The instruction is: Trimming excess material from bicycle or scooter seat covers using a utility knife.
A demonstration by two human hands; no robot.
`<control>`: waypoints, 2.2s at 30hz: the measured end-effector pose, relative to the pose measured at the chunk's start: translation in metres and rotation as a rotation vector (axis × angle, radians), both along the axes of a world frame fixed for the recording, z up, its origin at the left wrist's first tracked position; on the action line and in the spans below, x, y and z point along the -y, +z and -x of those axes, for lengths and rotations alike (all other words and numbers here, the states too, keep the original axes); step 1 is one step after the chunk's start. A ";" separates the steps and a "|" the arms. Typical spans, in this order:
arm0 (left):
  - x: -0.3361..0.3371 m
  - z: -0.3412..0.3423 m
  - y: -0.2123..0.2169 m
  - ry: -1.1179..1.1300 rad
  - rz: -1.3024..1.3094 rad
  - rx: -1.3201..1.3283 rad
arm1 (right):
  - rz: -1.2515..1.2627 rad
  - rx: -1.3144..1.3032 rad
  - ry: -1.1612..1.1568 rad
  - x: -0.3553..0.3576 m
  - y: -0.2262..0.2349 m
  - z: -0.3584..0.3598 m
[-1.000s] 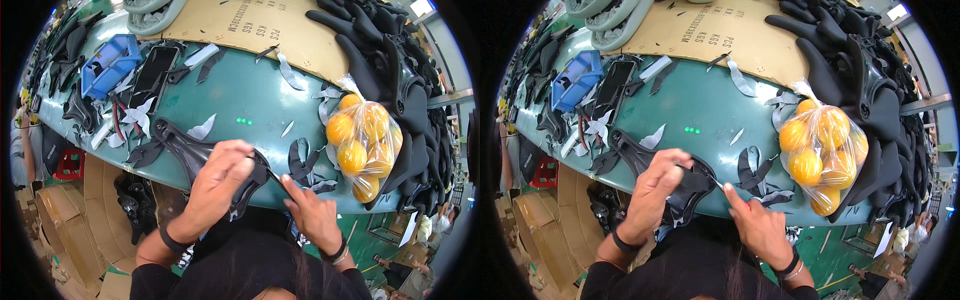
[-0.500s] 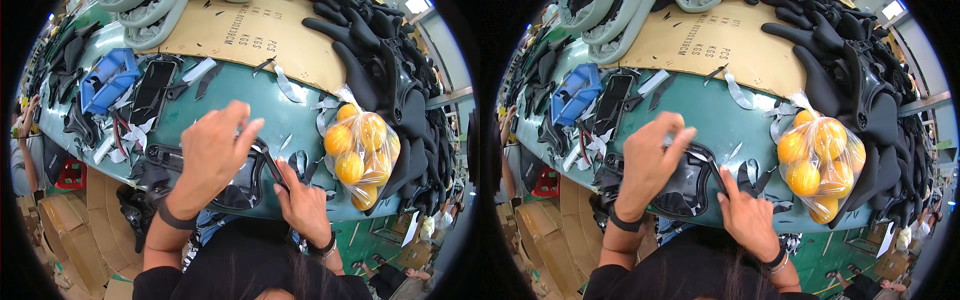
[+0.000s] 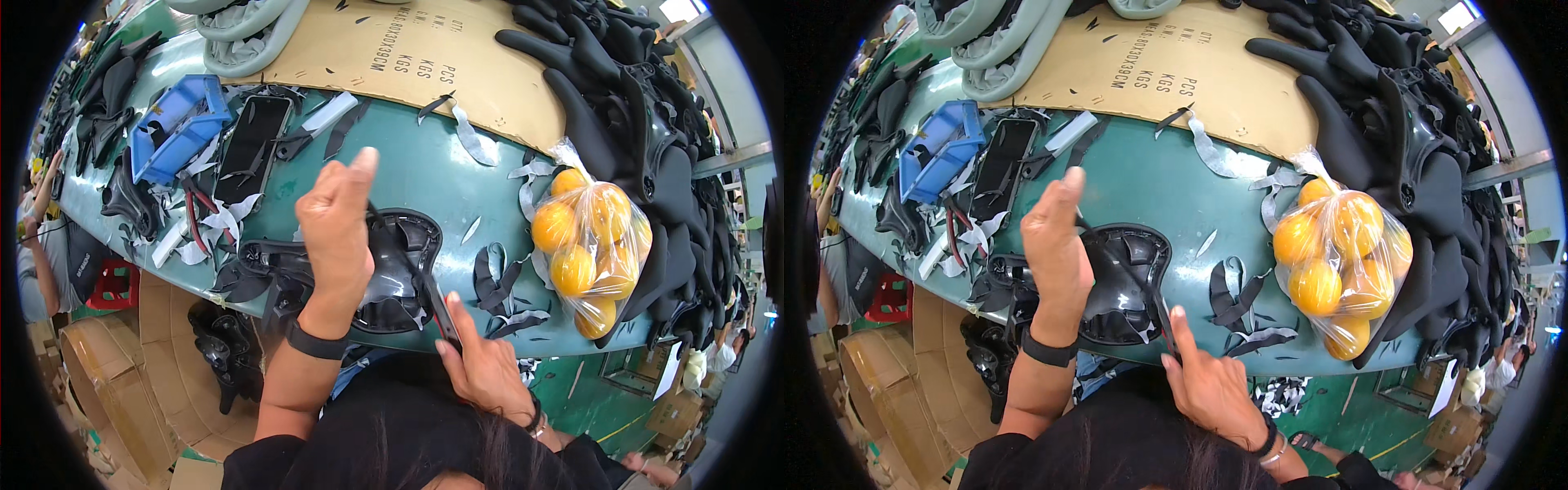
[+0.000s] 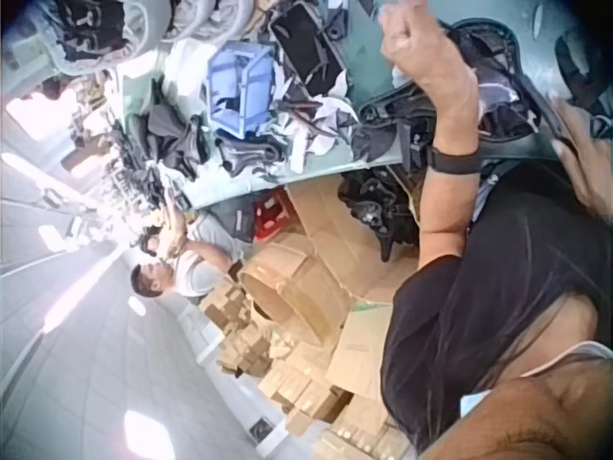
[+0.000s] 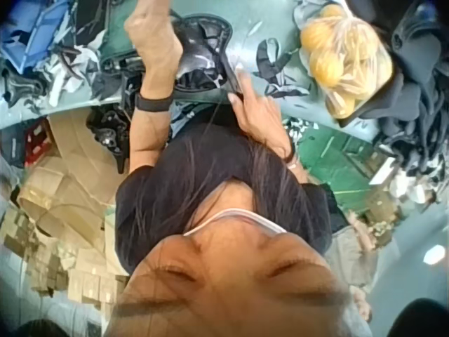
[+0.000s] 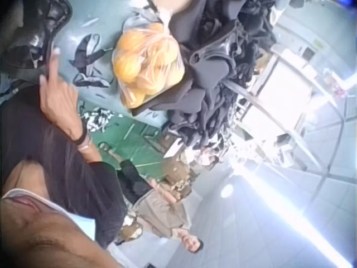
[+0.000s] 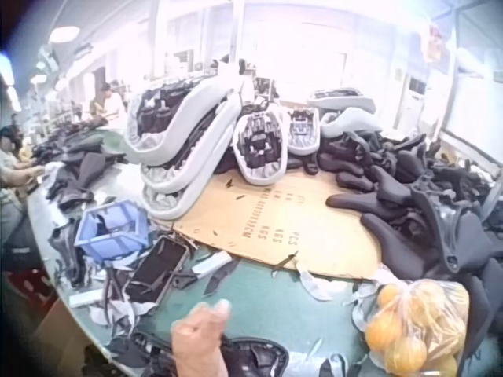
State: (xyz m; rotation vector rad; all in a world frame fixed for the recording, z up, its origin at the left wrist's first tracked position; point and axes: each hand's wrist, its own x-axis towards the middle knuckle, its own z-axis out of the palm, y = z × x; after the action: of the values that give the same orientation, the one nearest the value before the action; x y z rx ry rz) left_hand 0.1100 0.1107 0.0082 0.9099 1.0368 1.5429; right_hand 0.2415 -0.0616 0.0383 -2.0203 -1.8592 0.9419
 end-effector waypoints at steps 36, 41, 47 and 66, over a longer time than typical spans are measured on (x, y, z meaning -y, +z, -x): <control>0.088 0.091 0.000 -0.409 0.414 -0.586 | -0.227 -0.152 0.094 0.018 -0.039 -0.013; 0.140 0.071 -0.010 -0.109 0.362 -0.634 | 0.378 -0.633 -0.190 0.025 -0.016 -0.009; 0.152 0.067 -0.007 -0.069 0.234 -0.740 | 0.101 -0.800 -0.329 0.032 -0.018 -0.033; 0.149 0.057 -0.021 -0.713 0.884 0.018 | -0.221 -0.664 0.017 -0.086 0.005 0.006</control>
State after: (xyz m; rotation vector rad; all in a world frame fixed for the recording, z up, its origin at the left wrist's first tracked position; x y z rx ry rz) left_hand 0.0535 -0.0384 -0.0129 0.5236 1.0678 0.4081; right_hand 0.2356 0.0239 0.0435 -1.3368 -1.5220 1.1677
